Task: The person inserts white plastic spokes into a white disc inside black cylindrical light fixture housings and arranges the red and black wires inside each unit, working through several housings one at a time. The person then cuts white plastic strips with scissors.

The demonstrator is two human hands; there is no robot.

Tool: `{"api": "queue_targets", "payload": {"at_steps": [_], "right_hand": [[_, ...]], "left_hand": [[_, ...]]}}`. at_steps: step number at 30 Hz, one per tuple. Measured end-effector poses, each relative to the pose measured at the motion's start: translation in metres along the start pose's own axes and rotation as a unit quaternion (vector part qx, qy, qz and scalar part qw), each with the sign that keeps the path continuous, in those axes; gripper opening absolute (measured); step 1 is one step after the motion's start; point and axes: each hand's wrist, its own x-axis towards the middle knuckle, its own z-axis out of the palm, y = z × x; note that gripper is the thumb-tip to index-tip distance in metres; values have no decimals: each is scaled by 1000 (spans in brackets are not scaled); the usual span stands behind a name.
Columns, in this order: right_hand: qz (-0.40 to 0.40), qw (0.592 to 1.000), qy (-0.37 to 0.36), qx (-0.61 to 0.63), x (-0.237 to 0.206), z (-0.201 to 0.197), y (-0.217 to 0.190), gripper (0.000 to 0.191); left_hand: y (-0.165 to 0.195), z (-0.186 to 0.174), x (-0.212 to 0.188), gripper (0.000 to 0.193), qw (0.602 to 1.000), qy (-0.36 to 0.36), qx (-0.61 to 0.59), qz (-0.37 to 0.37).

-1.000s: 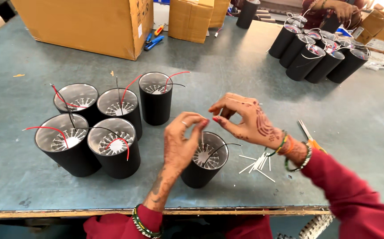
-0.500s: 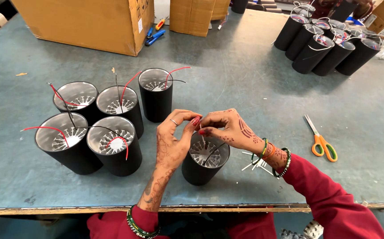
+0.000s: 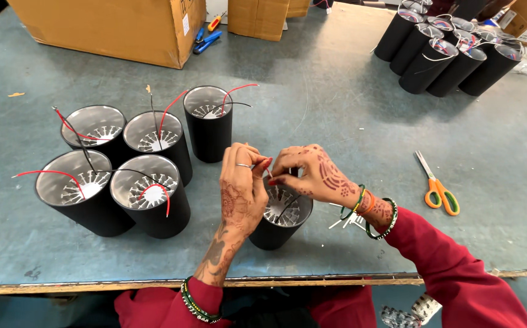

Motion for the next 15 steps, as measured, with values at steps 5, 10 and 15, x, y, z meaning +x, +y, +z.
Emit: {"api": "queue_targets", "payload": {"at_steps": [5, 10, 15], "right_hand": [[-17, 994, 20, -106, -10, 4, 3, 12], [44, 984, -57, -164, -11, 11, 9, 11], [6, 954, -82, -288, -2, 16, 4, 14]], "left_hand": [[-1, 1, 0, 14, 1000, 11, 6, -1], [-4, 1, -2, 12, 1000, 17, 11, 17], [-3, 3, -1, 10, 999, 10, 5, 46]]}}
